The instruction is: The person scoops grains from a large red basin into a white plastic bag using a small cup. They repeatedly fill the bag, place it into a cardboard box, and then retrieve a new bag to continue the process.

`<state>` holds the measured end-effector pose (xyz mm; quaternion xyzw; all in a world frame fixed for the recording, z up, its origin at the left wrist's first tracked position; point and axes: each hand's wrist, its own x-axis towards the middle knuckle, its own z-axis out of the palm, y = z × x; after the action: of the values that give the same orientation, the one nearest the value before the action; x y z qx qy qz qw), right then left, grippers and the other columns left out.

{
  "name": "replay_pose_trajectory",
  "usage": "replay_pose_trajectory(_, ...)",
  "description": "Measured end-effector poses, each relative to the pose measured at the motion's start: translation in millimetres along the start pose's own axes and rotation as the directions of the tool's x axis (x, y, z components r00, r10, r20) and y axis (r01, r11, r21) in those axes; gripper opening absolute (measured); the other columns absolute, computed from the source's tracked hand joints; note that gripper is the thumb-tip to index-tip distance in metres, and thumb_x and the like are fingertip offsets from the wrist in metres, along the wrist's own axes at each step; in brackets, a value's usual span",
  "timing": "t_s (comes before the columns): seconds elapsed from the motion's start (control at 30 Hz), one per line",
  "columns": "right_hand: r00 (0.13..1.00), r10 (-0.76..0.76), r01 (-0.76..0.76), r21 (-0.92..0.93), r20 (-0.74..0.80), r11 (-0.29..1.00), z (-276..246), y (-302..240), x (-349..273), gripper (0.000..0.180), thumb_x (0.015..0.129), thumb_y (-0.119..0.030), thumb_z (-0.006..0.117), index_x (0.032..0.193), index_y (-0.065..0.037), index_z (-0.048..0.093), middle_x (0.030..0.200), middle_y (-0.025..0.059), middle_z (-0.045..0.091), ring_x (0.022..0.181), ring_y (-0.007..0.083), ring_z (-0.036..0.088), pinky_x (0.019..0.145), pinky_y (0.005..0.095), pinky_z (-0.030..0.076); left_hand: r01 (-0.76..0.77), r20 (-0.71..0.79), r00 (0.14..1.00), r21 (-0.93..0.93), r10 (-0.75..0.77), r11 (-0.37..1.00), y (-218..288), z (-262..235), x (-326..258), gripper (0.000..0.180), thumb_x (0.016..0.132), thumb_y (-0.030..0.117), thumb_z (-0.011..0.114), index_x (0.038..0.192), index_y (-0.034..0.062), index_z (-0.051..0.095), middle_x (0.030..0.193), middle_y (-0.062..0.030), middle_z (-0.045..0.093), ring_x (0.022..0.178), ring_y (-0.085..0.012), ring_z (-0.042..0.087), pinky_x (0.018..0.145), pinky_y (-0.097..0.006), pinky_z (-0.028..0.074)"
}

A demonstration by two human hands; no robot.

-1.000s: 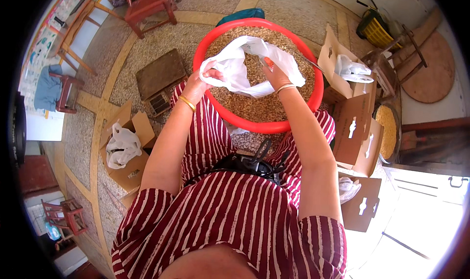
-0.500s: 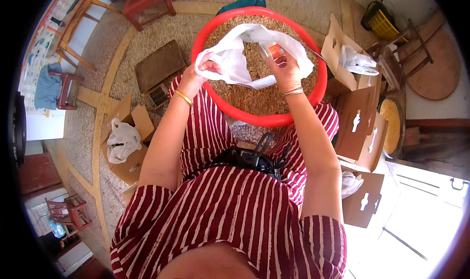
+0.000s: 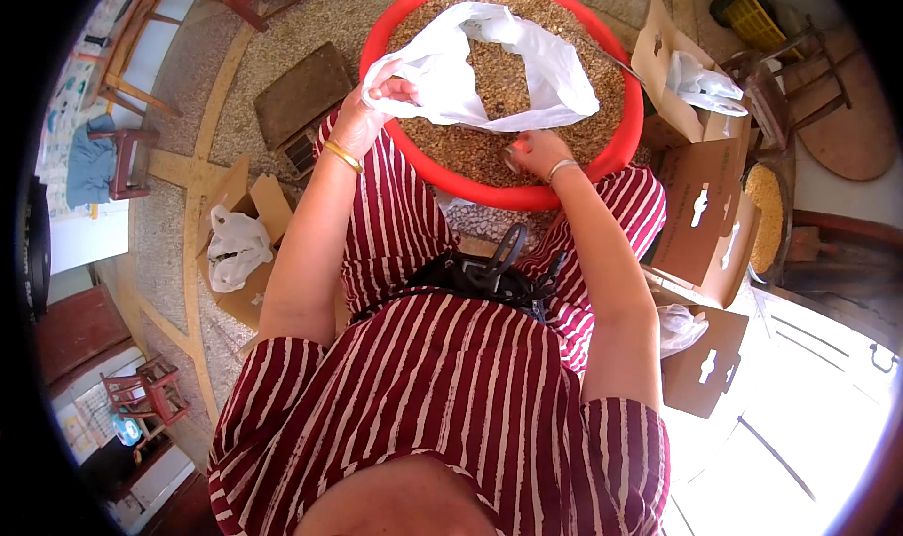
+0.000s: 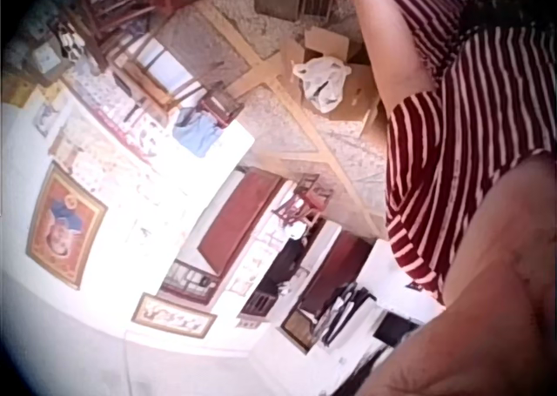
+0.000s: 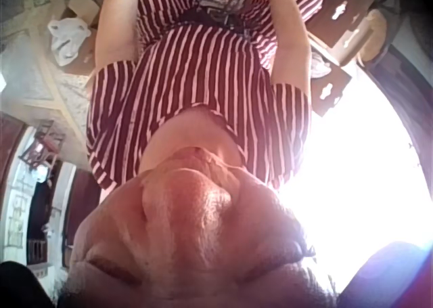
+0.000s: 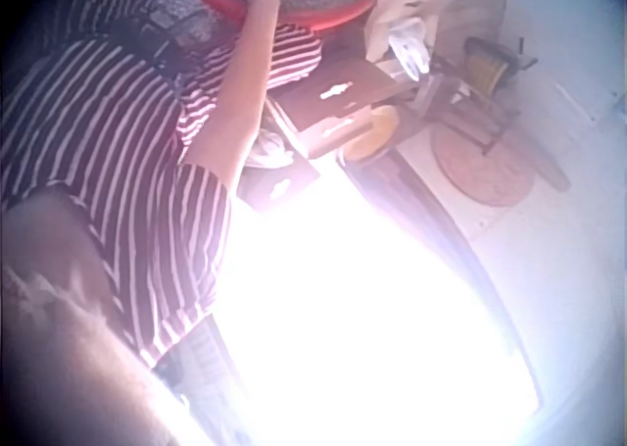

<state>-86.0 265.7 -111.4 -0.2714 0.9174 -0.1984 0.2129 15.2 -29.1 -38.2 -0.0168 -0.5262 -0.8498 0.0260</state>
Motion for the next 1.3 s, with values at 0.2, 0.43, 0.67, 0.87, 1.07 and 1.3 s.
replay_pose_trajectory(0.2, 0.992, 0.125, -0.118, -0.224, 0.016, 0.967, 8.3, -17.2, 19.7, 0.042, 0.070, -0.036, 0.062, 0.100, -0.007, 0.060, 0.099, 0.0138, 0.061, 0.097, 0.0313, 0.055, 0.084, 0.0389, 0.044, 0.004, -0.007, 1.000, -0.027, -0.004, 1.000, -0.2, 0.5, 0.0, 0.077, 0.074, 0.048, 0.063, 0.129, 0.0017, 0.036, 0.100, -0.0115, 0.058, 0.095, -0.0235, 0.056, 0.087, -0.037, 0.043)
replay_pose_trajectory(0.43, 0.980, 0.155, -0.172, 0.141, 0.122, 0.975, 43.2, -8.9, 24.6, 0.048, 0.067, -0.034, 0.064, 0.102, -0.002, 0.058, 0.087, 0.0139, 0.065, 0.082, 0.0270, 0.062, 0.077, 0.0343, 0.048, 0.027, -0.013, 1.000, -0.014, -0.027, 1.000, -0.5, 1.4, 1.9, 0.080, 0.074, 0.047, 0.064, 0.130, 0.0001, 0.033, 0.100, -0.0124, 0.058, 0.094, -0.0243, 0.057, 0.087, -0.038, 0.043)
replay_pose_trajectory(0.67, 0.895, 0.268, -0.438, 0.590, 0.356, 0.679, 4.1, -12.2, 1.6, 0.050, 0.075, -0.034, 0.066, 0.109, 0.001, 0.053, 0.071, 0.0079, 0.060, 0.063, 0.0137, 0.060, 0.055, 0.0270, 0.050, 0.028, -0.016, 1.000, 0.031, -0.027, 0.999, -0.7, 0.0, 1.9, 0.084, 0.070, 0.055, 0.063, 0.129, 0.0018, 0.035, 0.100, -0.0114, 0.058, 0.094, -0.0229, 0.057, 0.088, -0.037, 0.042)
replay_pose_trajectory(0.87, 0.892, 0.221, -0.453, 0.775, 0.395, 0.441, -30.3, -25.9, -24.7, 0.045, 0.078, -0.031, 0.064, 0.109, -0.001, 0.051, 0.071, 0.0046, 0.059, 0.055, 0.0107, 0.057, 0.050, 0.0244, 0.050, 0.003, 0.013, 1.000, 0.049, -0.004, 0.999, -1.5, -2.5, 0.5, 0.071, 0.077, 0.053, 0.057, 0.129, 0.0075, 0.039, 0.099, -0.0073, 0.057, 0.096, -0.0169, 0.055, 0.084, -0.030, 0.042)
replay_pose_trajectory(1.07, 0.939, 0.086, -0.342, 0.873, 0.334, 0.348, -67.6, -48.1, -32.2, 0.042, 0.082, -0.026, 0.061, 0.112, 0.000, 0.049, 0.075, 0.0041, 0.060, 0.055, 0.0096, 0.057, 0.050, 0.0229, 0.051, 0.032, -0.035, 0.999, 0.037, -0.031, 0.999, 1.1, 2.1, -0.3, 0.080, 0.071, 0.053, 0.063, 0.129, 0.0049, 0.037, 0.099, -0.0100, 0.058, 0.094, -0.0216, 0.057, 0.087, -0.036, 0.042)
replay_pose_trajectory(1.3, 0.958, 0.157, 0.073, 0.733, -0.240, 0.677, -89.0, -81.8, -1.8, 0.049, 0.075, -0.027, 0.067, 0.112, 0.000, 0.050, 0.081, 0.0067, 0.059, 0.069, 0.0140, 0.059, 0.060, 0.0264, 0.049, 0.008, -0.005, 1.000, 0.009, -0.008, 1.000, -5.0, -5.3, 0.1, 0.072, 0.075, 0.051, 0.061, 0.127, 0.0064, 0.040, 0.099, -0.0078, 0.058, 0.095, -0.0188, 0.056, 0.085, -0.033, 0.043)
